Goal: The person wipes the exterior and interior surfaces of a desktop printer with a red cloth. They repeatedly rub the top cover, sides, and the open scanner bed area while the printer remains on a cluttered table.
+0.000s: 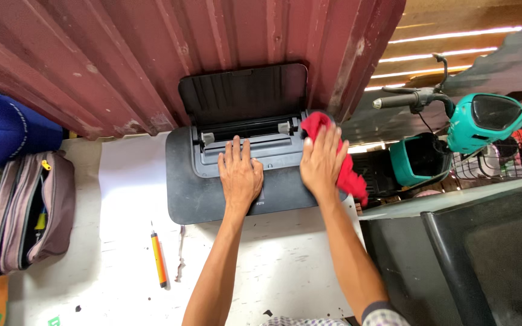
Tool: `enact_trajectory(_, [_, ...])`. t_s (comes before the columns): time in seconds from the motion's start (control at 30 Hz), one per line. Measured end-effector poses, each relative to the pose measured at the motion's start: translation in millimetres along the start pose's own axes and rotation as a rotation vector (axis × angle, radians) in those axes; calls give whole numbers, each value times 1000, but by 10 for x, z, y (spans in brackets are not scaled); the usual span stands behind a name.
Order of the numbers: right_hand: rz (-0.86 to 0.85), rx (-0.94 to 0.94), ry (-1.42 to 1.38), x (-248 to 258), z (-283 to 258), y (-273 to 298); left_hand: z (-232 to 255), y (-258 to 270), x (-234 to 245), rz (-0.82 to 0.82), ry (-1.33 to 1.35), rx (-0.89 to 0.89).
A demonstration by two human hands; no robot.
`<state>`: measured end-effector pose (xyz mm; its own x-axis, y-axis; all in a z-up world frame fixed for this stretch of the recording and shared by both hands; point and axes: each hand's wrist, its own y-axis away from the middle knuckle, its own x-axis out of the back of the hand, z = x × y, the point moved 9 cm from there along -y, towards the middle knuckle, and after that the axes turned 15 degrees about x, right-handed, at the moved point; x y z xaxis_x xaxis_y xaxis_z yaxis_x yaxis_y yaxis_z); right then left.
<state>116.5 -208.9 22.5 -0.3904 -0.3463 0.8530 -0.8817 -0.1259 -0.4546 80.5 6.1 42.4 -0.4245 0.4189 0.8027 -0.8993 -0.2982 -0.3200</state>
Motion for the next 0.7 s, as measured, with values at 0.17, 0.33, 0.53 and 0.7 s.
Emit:
enact_trajectory(0.17, [-106,75,-127,-98,231,-262,14,-22,1,-10,-1,7])
enact_trajectory(0.33, [-94,157,-87,-6,100,-5,45,-29,38,6,-3,0])
enact_trajectory(0.53, [-149,131,-121,-45,307,-421,18,-7,5,6,-19,-1])
enact_trajectory(0.7, [-134,161,-55,54,150,-329,24,-22,26,14,2,4])
